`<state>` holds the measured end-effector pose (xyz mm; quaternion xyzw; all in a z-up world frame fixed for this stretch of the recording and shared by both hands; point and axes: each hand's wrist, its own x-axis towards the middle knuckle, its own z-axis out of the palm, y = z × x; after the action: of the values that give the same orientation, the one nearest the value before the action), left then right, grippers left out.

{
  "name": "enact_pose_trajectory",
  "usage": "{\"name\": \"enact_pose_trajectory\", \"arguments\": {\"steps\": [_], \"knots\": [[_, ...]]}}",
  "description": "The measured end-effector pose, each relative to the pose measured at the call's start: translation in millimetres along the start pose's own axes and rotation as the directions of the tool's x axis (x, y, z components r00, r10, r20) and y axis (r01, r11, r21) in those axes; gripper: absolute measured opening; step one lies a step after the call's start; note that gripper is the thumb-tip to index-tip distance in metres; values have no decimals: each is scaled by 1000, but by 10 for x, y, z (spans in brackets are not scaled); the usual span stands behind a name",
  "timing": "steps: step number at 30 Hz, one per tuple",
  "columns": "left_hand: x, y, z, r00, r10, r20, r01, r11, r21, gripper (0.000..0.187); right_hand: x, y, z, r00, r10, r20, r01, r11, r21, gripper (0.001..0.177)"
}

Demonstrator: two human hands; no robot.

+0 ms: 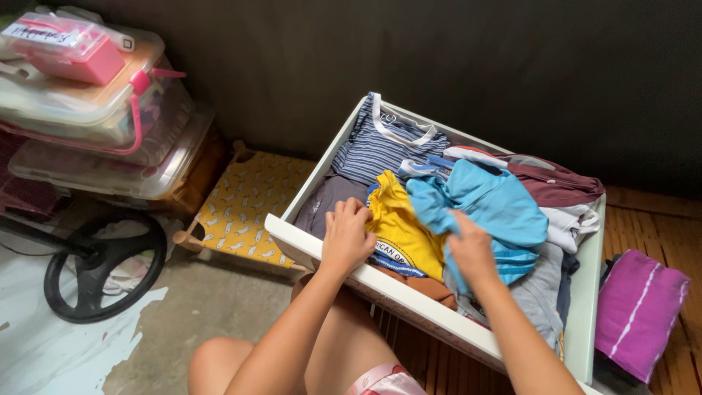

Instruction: The person folds various garments from a white drawer, including a blue shirt, a striped towel, a dark blue t-shirt, a pink striped shirt, and a yellow t-shirt. Each item is smoothed and folded by hand and placed back into the drawer.

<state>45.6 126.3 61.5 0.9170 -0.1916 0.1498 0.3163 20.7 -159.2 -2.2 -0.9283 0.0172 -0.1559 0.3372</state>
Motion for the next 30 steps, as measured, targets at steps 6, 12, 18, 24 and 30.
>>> {"name": "enact_pose_trajectory", "arguments": {"steps": [6, 12, 18, 24, 30], "knots": [[33, 14, -5, 999, -3, 35, 1, 998, 60, 40, 197, 747, -246, 922, 371, -109, -249, 786, 566, 34], [33, -108, 335, 989, -79, 122, 49, 972, 229, 34, 4, -8, -481, 935, -4, -354, 73, 980, 184, 57], [51, -244, 836, 999, -5, 32, -7, 929, 370, 16, -422, -1086, -290, 943, -322, -84, 331, 932, 144, 33], [532, -381, 631, 820, -382, 426, 562, 676, -477, 38, -300, -1399, -135, 951, -299, 74, 285, 945, 159, 92], [916, 331, 9, 782, -286, 554, 622, 314, -717, 34, -304, -1664, -279, 937, -301, -177, 310, 951, 21, 99]]}}
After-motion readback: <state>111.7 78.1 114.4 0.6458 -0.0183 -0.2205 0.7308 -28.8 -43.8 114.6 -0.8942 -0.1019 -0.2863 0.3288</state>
